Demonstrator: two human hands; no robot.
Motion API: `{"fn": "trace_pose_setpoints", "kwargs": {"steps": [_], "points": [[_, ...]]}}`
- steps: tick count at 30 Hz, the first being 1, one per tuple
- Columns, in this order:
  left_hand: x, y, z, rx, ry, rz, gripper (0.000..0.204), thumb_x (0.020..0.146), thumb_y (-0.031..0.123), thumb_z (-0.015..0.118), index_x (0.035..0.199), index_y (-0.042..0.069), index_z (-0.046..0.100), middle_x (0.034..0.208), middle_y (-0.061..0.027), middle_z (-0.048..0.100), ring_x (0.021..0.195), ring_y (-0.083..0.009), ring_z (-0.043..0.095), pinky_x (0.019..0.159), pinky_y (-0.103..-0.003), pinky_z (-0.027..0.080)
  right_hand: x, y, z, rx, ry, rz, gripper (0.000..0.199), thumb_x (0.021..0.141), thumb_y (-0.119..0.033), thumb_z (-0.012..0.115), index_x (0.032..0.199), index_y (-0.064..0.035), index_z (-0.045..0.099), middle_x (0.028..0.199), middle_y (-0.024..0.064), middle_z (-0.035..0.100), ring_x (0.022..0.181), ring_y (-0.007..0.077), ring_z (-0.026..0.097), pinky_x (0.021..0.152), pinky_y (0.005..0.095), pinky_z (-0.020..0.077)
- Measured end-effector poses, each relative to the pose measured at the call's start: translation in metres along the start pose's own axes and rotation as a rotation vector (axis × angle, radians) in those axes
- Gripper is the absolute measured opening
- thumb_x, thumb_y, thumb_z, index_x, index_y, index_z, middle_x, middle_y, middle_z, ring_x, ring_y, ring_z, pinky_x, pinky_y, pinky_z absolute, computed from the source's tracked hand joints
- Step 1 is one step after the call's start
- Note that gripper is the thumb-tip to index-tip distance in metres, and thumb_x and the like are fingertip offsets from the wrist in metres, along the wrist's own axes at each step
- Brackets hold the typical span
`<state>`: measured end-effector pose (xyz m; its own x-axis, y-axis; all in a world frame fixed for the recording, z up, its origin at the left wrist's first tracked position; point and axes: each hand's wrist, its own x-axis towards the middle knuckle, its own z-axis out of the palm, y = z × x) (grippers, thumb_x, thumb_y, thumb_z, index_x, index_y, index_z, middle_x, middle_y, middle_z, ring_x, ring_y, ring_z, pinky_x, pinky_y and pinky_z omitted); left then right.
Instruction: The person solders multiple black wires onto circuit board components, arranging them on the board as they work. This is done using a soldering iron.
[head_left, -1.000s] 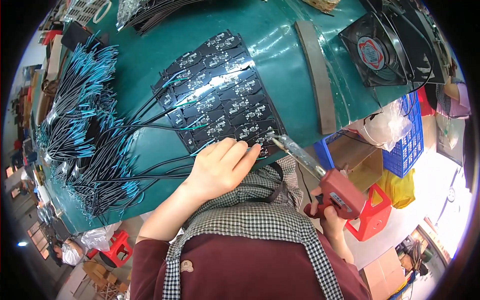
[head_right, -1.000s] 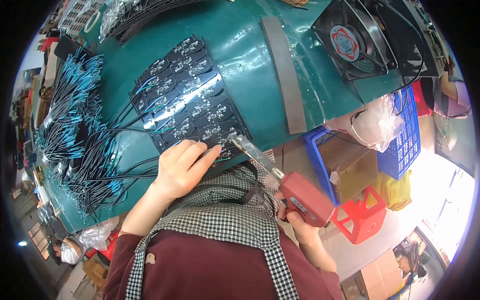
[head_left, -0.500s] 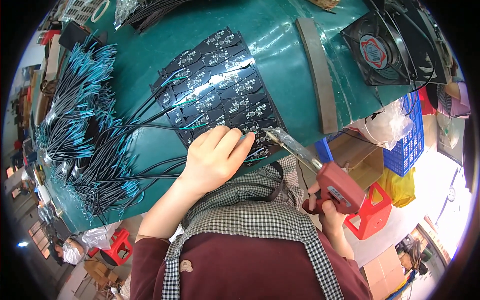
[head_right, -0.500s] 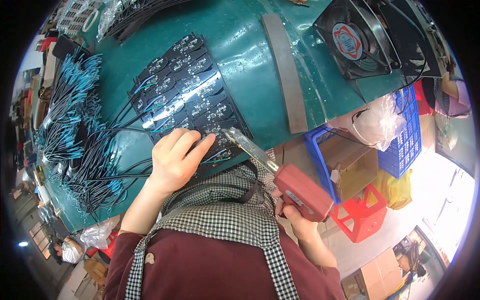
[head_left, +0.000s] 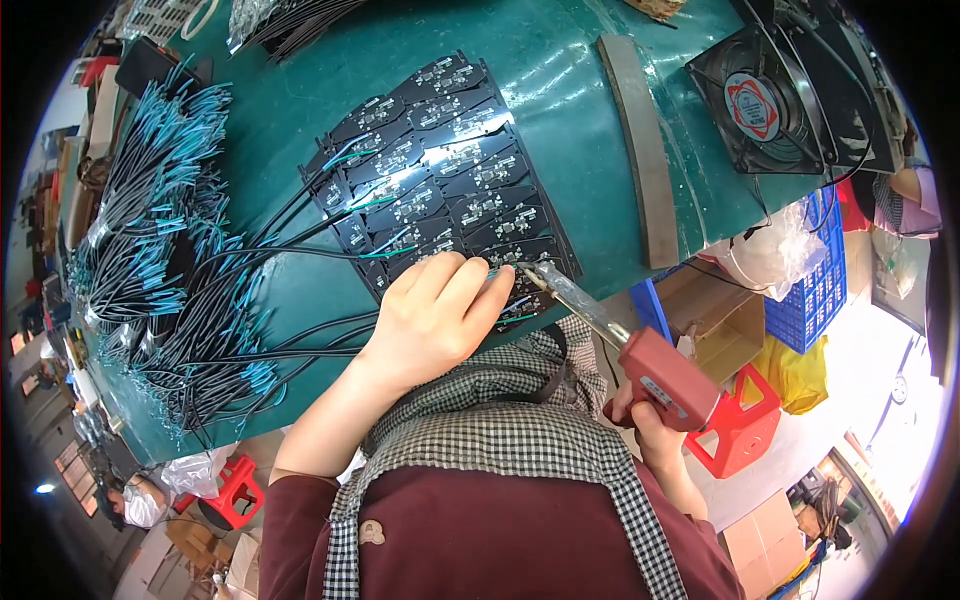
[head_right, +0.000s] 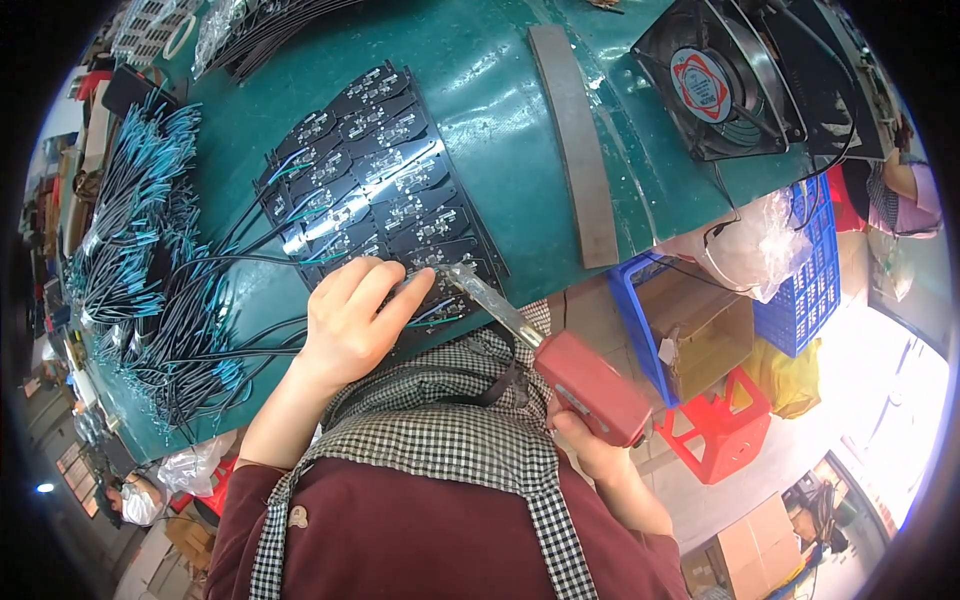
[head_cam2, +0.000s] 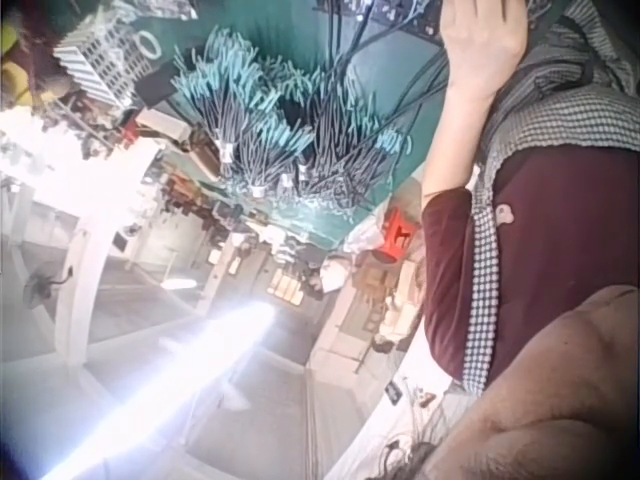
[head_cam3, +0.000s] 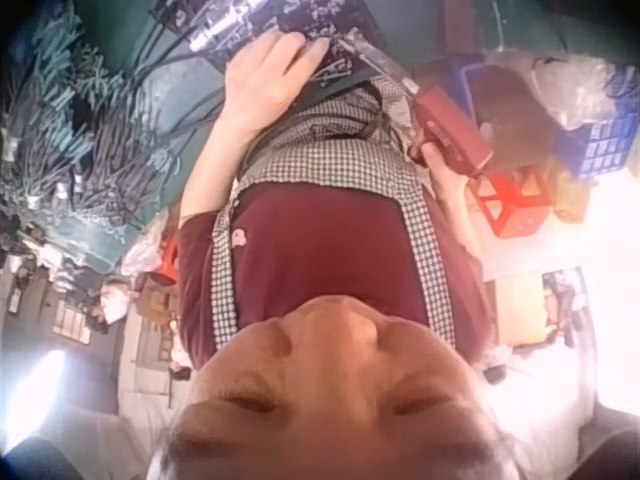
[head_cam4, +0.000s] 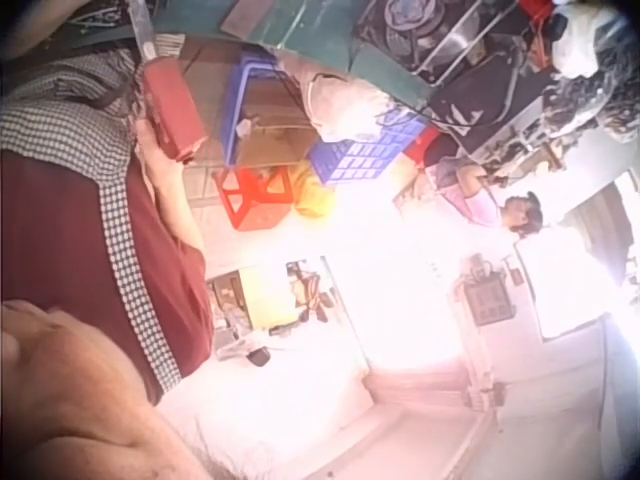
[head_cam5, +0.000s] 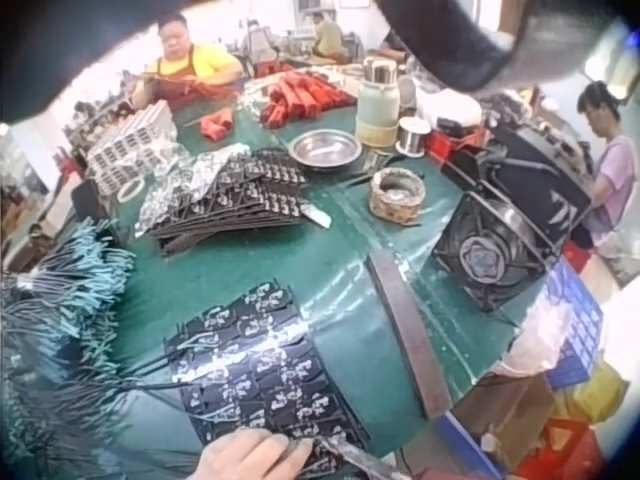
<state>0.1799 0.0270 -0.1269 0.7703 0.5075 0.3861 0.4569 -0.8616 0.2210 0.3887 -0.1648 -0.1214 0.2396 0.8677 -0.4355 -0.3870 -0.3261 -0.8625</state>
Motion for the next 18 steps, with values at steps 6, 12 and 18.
{"fn": "trace_pose_setpoints", "kwargs": {"steps": [6, 12, 18], "points": [[0.001, 0.001, -0.001, 0.005, -0.055, 0.009, 0.035, 0.061, 0.012, 0.058, 0.095, 0.006, 0.066, 0.084, -0.004, 0.053, 0.076, -0.0186, 0.056, 0.063, -0.029, 0.047, -0.002, 0.002, -0.006, -0.24, -0.028, -0.005, 0.066, 0.074, -0.024, 0.074, 0.124, 0.0078, 0.043, 0.099, 0.0139, 0.063, 0.068, 0.0137, 0.057, 0.06, 0.0254, 0.048], [0.001, 0.0, -0.004, 0.004, -0.079, 0.005, 0.035, 0.063, 0.013, 0.057, 0.096, 0.007, 0.066, 0.084, -0.0041, 0.053, 0.076, -0.0191, 0.056, 0.063, -0.03, 0.047, 0.001, -0.008, 0.0, -0.031, -0.016, -0.038, 0.069, 0.078, -0.034, 0.071, 0.128, 0.0011, 0.039, 0.11, 0.0235, 0.057, 0.063, 0.0181, 0.055, 0.055, 0.0275, 0.0455], [0.005, -0.004, -0.004, -0.211, -0.092, -0.124, 0.029, 0.063, 0.002, 0.063, 0.091, 0.004, 0.066, 0.085, -0.0047, 0.055, 0.074, -0.0189, 0.056, 0.061, -0.03, 0.046, 0.012, -0.013, 0.004, -0.011, -0.006, -0.07, 0.07, 0.077, -0.034, 0.072, 0.128, 0.0015, 0.039, 0.106, 0.0218, 0.059, 0.061, 0.0184, 0.056, 0.054, 0.0275, 0.0456]]}}
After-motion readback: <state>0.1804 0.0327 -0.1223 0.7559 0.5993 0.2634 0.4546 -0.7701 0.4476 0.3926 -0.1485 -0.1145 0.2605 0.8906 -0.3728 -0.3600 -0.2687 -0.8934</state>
